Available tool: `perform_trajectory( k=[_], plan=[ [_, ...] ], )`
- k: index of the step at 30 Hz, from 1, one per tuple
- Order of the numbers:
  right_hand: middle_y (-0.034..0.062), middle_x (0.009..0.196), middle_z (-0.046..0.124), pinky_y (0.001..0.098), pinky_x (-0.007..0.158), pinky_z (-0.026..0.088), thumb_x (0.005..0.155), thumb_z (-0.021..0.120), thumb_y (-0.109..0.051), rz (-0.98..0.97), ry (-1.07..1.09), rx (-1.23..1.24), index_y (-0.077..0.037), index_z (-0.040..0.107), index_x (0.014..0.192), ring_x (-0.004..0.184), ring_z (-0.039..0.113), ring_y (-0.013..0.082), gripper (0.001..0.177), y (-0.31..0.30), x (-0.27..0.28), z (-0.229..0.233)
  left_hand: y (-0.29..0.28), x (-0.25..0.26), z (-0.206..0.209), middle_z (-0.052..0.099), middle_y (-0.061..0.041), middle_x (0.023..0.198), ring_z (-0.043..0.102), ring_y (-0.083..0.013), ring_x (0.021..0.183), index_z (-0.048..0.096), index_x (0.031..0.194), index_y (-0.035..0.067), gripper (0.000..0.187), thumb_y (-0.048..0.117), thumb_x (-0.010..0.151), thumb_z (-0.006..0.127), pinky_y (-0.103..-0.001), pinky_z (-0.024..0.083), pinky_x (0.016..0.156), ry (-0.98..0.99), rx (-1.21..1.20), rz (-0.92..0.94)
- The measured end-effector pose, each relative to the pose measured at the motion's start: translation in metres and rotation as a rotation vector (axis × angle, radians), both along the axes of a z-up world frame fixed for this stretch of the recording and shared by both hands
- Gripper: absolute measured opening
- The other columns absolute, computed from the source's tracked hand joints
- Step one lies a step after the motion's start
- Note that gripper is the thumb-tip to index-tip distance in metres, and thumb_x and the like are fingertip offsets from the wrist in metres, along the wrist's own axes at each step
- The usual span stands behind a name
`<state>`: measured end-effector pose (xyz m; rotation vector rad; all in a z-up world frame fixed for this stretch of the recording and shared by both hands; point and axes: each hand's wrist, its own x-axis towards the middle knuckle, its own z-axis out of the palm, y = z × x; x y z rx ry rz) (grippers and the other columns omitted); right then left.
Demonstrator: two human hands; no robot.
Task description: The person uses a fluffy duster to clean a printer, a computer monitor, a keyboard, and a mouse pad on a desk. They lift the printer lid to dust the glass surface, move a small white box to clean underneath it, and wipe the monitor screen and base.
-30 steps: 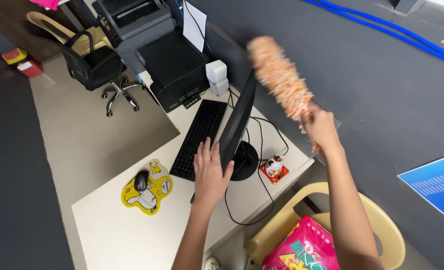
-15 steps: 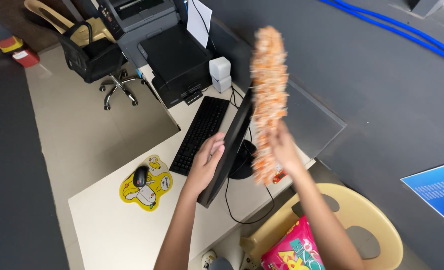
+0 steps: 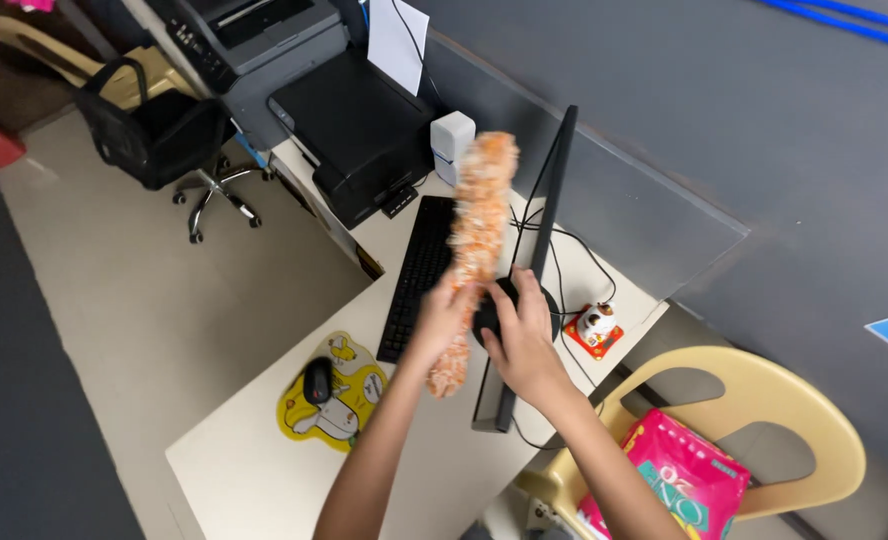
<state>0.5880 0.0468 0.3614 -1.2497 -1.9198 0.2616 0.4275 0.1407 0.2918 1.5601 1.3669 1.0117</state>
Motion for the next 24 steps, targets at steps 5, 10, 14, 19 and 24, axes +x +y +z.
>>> perform_trajectory(
  k=[5, 10, 14, 19, 24],
  plan=[
    [0.0296, 0.163, 0.015, 0.0485, 0.117, 0.032, 0.086, 0.064, -0.001, -0.088, 0.157, -0.091, -0.007, 0.04, 0.148, 0.149, 0.025, 0.0502, 0.067, -0.005, -0.016, 0.004, 0.036, 0.042, -0.013, 0.074, -0.021, 0.103, 0.074, -0.0311, 0.086, 0.058, 0.133, 0.003, 0.035, 0.017, 0.101, 0.054, -0.041, 0.058, 0.072, -0.065, 0.333, -0.179],
    [0.0258, 0.166, 0.015, 0.0472, 0.115, 0.036, 0.089, 0.06, 0.002, -0.175, 0.174, -0.15, -0.008, 0.04, 0.149, 0.149, 0.029, 0.048, 0.064, -0.008, -0.018, 0.011, 0.1, 0.072, -0.084, 0.074, -0.025, 0.102, 0.072, -0.0395, 0.095, 0.063, 0.128, 0.002, 0.03, 0.015, 0.103, 0.052, -0.043, 0.056, 0.079, 0.033, 0.256, -0.159],
    [0.0238, 0.164, 0.019, 0.0483, 0.114, 0.037, 0.089, 0.059, 0.003, -0.196, 0.099, -0.159, -0.007, 0.042, 0.148, 0.147, 0.031, 0.0483, 0.062, -0.016, -0.024, 0.018, 0.115, 0.072, -0.148, 0.074, -0.024, 0.104, 0.072, -0.0402, 0.096, 0.068, 0.126, 0.004, 0.031, 0.019, 0.106, 0.05, -0.043, 0.055, 0.08, 0.117, 0.003, -0.221],
    [0.0249, 0.163, 0.022, 0.0473, 0.113, 0.039, 0.088, 0.057, 0.004, -0.211, 0.064, -0.148, -0.006, 0.043, 0.147, 0.146, 0.034, 0.0482, 0.061, -0.004, -0.03, 0.022, 0.094, 0.066, -0.065, 0.074, -0.025, 0.103, 0.073, -0.0395, 0.096, 0.066, 0.128, 0.004, 0.033, 0.018, 0.101, 0.051, -0.044, 0.057, 0.081, 0.023, 0.081, -0.212],
    [0.028, 0.16, 0.026, 0.0493, 0.112, 0.04, 0.088, 0.059, 0.001, -0.317, -0.018, -0.114, -0.002, 0.043, 0.146, 0.143, 0.036, 0.0497, 0.059, -0.007, -0.035, 0.02, 0.11, 0.079, -0.1, 0.075, -0.025, 0.106, 0.072, -0.0391, 0.1, 0.068, 0.121, 0.002, 0.028, 0.016, 0.102, 0.053, -0.047, 0.058, 0.084, -0.012, 0.164, -0.177]
  ],
)
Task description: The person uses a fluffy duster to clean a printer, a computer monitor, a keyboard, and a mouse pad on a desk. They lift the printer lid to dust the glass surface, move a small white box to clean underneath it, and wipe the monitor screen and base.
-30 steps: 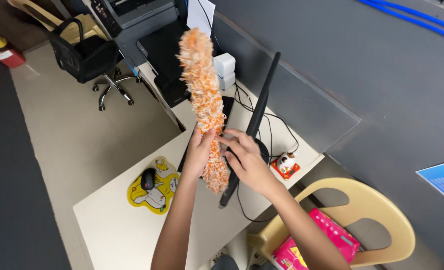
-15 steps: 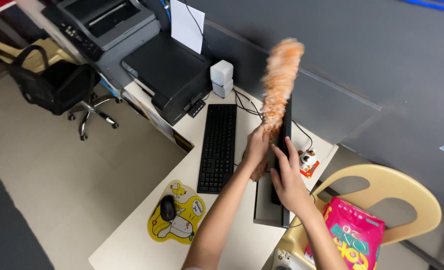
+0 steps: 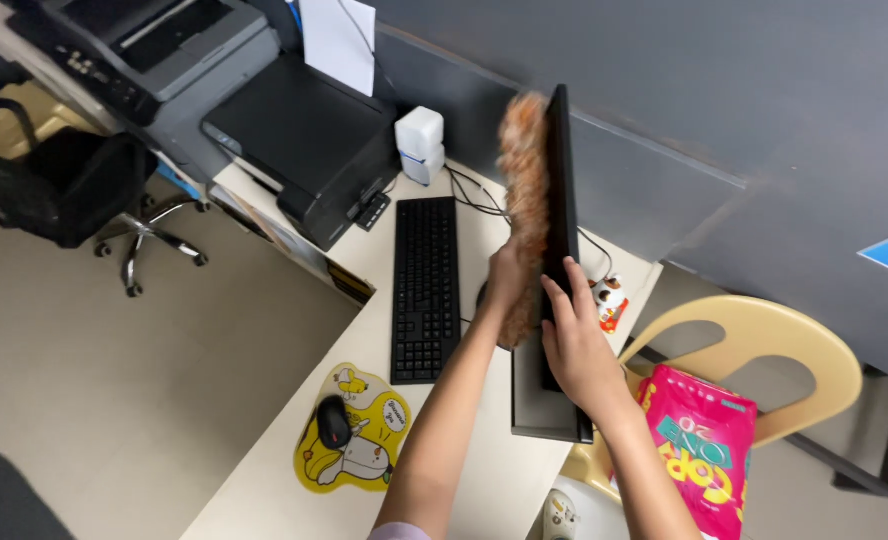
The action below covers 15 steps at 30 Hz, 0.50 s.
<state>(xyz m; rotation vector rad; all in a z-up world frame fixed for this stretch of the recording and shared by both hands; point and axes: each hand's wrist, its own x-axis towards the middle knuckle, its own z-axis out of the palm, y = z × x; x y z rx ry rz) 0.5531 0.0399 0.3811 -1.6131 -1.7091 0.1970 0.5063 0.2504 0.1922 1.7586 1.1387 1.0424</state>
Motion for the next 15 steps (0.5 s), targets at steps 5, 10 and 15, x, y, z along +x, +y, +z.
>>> perform_trajectory(
  k=[5, 10, 15],
  plan=[
    [0.027, 0.16, 0.027, 0.0495, 0.111, 0.041, 0.089, 0.059, 0.002, -0.009, -0.015, 0.002, -0.001, 0.043, 0.146, 0.143, 0.037, 0.0486, 0.06, -0.001, -0.002, -0.002, 0.025, -0.031, -0.119, 0.074, -0.024, 0.104, 0.072, -0.0375, 0.094, 0.07, 0.118, 0.0, 0.035, 0.03, 0.103, 0.06, -0.048, 0.055, 0.08, 0.389, -0.233, -0.12],
    [0.0262, 0.161, 0.027, 0.0484, 0.112, 0.041, 0.089, 0.057, 0.002, 0.004, 0.038, 0.003, -0.001, 0.044, 0.146, 0.144, 0.037, 0.0477, 0.059, -0.001, -0.004, 0.002, -0.029, -0.039, -0.019, 0.075, -0.022, 0.104, 0.073, -0.0377, 0.094, 0.067, 0.125, 0.003, 0.032, 0.022, 0.103, 0.054, -0.046, 0.056, 0.081, 0.308, -0.263, -0.099],
    [0.0221, 0.163, 0.029, 0.0457, 0.113, 0.039, 0.097, 0.056, -0.006, -0.012, 0.162, 0.001, 0.0, 0.044, 0.145, 0.145, 0.038, 0.0453, 0.05, -0.003, 0.005, -0.003, -0.135, -0.032, 0.075, 0.064, -0.027, 0.127, 0.063, -0.046, 0.113, 0.052, 0.141, 0.0, 0.039, 0.006, 0.103, 0.049, -0.046, 0.053, 0.088, -0.167, 0.221, -0.039]
  ],
)
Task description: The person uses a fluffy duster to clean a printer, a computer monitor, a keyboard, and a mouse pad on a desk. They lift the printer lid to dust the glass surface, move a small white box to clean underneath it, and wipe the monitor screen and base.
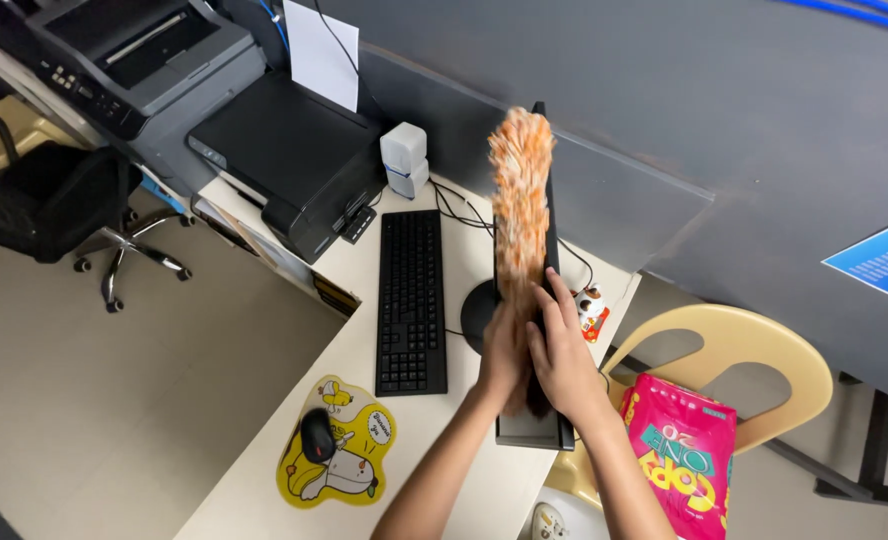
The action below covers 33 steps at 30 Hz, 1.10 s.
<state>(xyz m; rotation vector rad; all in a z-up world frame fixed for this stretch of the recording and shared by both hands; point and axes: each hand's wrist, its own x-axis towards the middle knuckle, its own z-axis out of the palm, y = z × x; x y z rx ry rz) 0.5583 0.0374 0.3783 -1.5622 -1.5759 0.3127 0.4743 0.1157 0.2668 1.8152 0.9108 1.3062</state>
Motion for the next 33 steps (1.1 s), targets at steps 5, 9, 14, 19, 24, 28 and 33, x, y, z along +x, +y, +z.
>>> perform_trajectory(
  k=[5, 9, 14, 19, 24, 28, 33],
  plan=[
    [0.0209, 0.163, 0.031, 0.0439, 0.115, 0.038, 0.101, 0.052, -0.01, 0.01, 0.058, 0.028, 0.0, 0.043, 0.147, 0.146, 0.04, 0.042, 0.048, 0.003, 0.001, -0.002, -0.06, -0.034, 0.004, 0.068, -0.027, 0.105, 0.068, -0.0453, 0.093, 0.053, 0.14, 0.006, 0.042, 0.006, 0.1, 0.043, -0.048, 0.054, 0.077, 0.209, -0.499, 0.021],
    [0.0219, 0.163, 0.032, 0.0428, 0.116, 0.037, 0.103, 0.051, -0.013, 0.022, 0.082, 0.035, 0.0, 0.043, 0.147, 0.147, 0.039, 0.0408, 0.047, 0.001, -0.006, -0.005, -0.078, -0.052, 0.006, 0.068, -0.025, 0.082, 0.068, -0.0379, 0.07, 0.058, 0.13, 0.002, 0.03, 0.01, 0.107, 0.041, -0.047, 0.055, 0.067, 0.318, -0.816, 0.002],
    [0.0249, 0.16, 0.037, 0.0428, 0.122, 0.032, 0.107, 0.049, -0.014, 0.024, 0.109, 0.107, 0.004, 0.041, 0.147, 0.15, 0.038, 0.0394, 0.045, 0.003, 0.004, -0.02, -0.136, -0.049, -0.004, 0.071, -0.022, 0.096, 0.071, -0.0345, 0.08, 0.059, 0.124, -0.003, 0.026, 0.001, 0.099, 0.053, -0.044, 0.057, 0.072, 0.021, -0.167, -0.007],
    [0.0245, 0.158, 0.042, 0.0422, 0.124, 0.029, 0.109, 0.046, -0.014, 0.04, 0.197, 0.177, 0.006, 0.037, 0.15, 0.151, 0.039, 0.0367, 0.046, 0.0, 0.006, -0.023, -0.169, -0.064, -0.075, 0.07, -0.026, 0.095, 0.071, -0.04, 0.08, 0.058, 0.123, -0.007, 0.029, 0.006, 0.097, 0.059, -0.045, 0.057, 0.068, 0.098, -0.219, 0.089],
    [0.0264, 0.157, 0.042, 0.0428, 0.123, 0.03, 0.109, 0.048, -0.014, 0.026, 0.158, 0.188, 0.007, 0.037, 0.15, 0.15, 0.039, 0.0386, 0.047, 0.004, 0.005, -0.025, -0.154, -0.103, -0.206, 0.072, -0.023, 0.083, 0.072, -0.0335, 0.072, 0.063, 0.12, -0.001, 0.027, 0.015, 0.102, 0.05, -0.043, 0.057, 0.067, 0.46, -0.743, 0.078],
    [0.027, 0.157, 0.043, 0.0428, 0.124, 0.031, 0.11, 0.049, -0.015, 0.041, 0.12, 0.233, 0.006, 0.038, 0.149, 0.149, 0.041, 0.0399, 0.045, -0.001, 0.004, -0.031, -0.161, -0.093, -0.198, 0.07, -0.025, 0.086, 0.069, -0.037, 0.078, 0.059, 0.119, -0.005, 0.025, 0.016, 0.105, 0.055, -0.046, 0.057, 0.069, 0.453, -0.503, 0.105],
    [0.0265, 0.156, 0.044, 0.0434, 0.122, 0.034, 0.106, 0.054, -0.011, -0.025, 0.094, 0.256, 0.003, 0.045, 0.146, 0.147, 0.043, 0.0405, 0.042, -0.036, -0.002, -0.018, -0.186, -0.076, -0.057, 0.074, -0.016, 0.098, 0.072, -0.0246, 0.085, 0.052, 0.135, -0.001, 0.037, 0.016, 0.103, 0.051, -0.037, 0.057, 0.079, -0.062, -0.422, 0.153]
  ],
)
